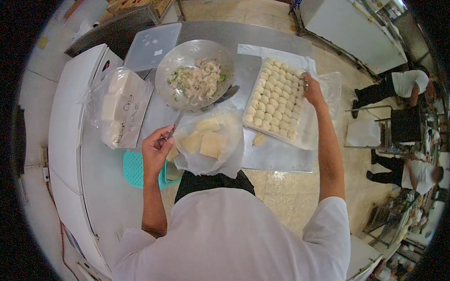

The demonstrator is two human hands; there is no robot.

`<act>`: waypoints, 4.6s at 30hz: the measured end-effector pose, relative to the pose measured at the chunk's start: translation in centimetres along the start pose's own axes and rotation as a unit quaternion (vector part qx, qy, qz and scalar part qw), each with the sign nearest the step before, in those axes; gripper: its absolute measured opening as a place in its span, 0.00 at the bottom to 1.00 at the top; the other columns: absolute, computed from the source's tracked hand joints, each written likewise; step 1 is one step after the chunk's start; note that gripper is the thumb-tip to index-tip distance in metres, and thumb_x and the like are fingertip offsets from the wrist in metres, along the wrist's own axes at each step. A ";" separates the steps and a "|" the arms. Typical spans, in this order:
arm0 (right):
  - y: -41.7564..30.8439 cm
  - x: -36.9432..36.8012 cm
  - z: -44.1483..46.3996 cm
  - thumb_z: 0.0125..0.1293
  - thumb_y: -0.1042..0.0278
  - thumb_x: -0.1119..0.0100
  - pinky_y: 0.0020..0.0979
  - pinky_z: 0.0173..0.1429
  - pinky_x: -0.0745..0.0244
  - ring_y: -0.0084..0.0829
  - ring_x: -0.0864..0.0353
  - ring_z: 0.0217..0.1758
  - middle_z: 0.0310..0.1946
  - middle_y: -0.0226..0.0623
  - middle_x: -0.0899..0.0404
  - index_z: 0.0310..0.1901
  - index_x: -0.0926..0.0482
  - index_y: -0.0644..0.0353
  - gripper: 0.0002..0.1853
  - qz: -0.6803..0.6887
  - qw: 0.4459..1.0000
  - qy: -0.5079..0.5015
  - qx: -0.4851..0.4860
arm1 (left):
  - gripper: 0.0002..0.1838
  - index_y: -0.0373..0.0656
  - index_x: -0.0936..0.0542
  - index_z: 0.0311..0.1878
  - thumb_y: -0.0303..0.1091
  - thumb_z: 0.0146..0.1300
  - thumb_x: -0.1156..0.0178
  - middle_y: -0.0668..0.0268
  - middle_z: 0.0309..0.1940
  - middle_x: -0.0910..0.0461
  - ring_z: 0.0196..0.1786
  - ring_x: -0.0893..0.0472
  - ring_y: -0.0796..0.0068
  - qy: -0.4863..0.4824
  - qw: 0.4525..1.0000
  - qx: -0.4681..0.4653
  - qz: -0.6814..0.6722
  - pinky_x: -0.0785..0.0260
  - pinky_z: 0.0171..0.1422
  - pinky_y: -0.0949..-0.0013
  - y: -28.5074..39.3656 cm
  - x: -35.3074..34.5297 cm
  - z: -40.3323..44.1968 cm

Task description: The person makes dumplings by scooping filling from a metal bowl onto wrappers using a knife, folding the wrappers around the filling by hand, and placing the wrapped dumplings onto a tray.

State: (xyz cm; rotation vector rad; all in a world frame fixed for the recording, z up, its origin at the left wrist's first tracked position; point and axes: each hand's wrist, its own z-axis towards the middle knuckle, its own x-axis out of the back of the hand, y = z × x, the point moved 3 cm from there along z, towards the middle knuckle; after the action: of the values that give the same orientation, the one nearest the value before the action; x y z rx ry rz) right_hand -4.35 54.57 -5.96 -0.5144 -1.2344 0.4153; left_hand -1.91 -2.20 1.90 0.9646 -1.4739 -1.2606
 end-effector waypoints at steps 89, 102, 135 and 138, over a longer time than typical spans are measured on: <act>-23.8 -23.2 -8.1 0.76 0.51 0.56 0.47 0.69 0.36 0.38 0.26 0.63 0.59 0.34 0.25 0.62 0.29 0.57 0.22 0.746 0.510 0.035 -0.426 | 0.10 0.40 0.16 0.42 0.30 0.60 0.44 0.46 0.37 0.18 0.43 0.18 0.46 -0.203 0.809 -0.057 0.549 0.26 0.48 0.48 -1.4 0.0 14.5; -28.3 -20.3 -7.3 0.78 0.50 0.66 0.51 0.70 0.37 0.44 0.29 0.65 0.61 0.40 0.27 0.64 0.32 0.58 0.25 0.774 0.432 0.003 -0.464 | 0.22 0.49 0.21 0.59 0.27 0.61 0.41 0.54 0.24 0.22 0.23 0.27 0.63 -0.228 0.950 -0.004 0.211 0.32 0.34 0.65 -5.4 -2.7 6.0; -24.2 -17.6 -7.1 0.78 0.56 0.68 0.44 0.70 0.40 0.38 0.27 0.60 0.55 0.39 0.24 0.61 0.29 0.64 0.24 0.766 0.482 0.156 -0.396 | 0.29 0.47 0.20 0.59 0.16 0.51 0.45 0.57 0.27 0.29 0.29 0.25 0.60 -0.154 0.904 -0.157 0.368 0.31 0.36 0.61 0.7 -6.5 0.5; -25.6 -16.5 -6.5 0.76 0.59 0.64 0.44 0.70 0.40 0.38 0.27 0.59 0.55 0.39 0.24 0.62 0.29 0.64 0.23 0.772 0.507 0.123 -0.363 | 0.29 0.47 0.19 0.59 0.16 0.51 0.45 0.57 0.27 0.29 0.29 0.25 0.59 -0.096 0.937 -0.198 0.273 0.31 0.37 0.62 0.7 -7.0 0.9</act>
State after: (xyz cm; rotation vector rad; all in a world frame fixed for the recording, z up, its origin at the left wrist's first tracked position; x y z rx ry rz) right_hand -2.16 23.52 -5.56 -2.3720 -0.2231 1.2463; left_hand -1.04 4.85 1.41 0.1444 -1.4229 -1.1837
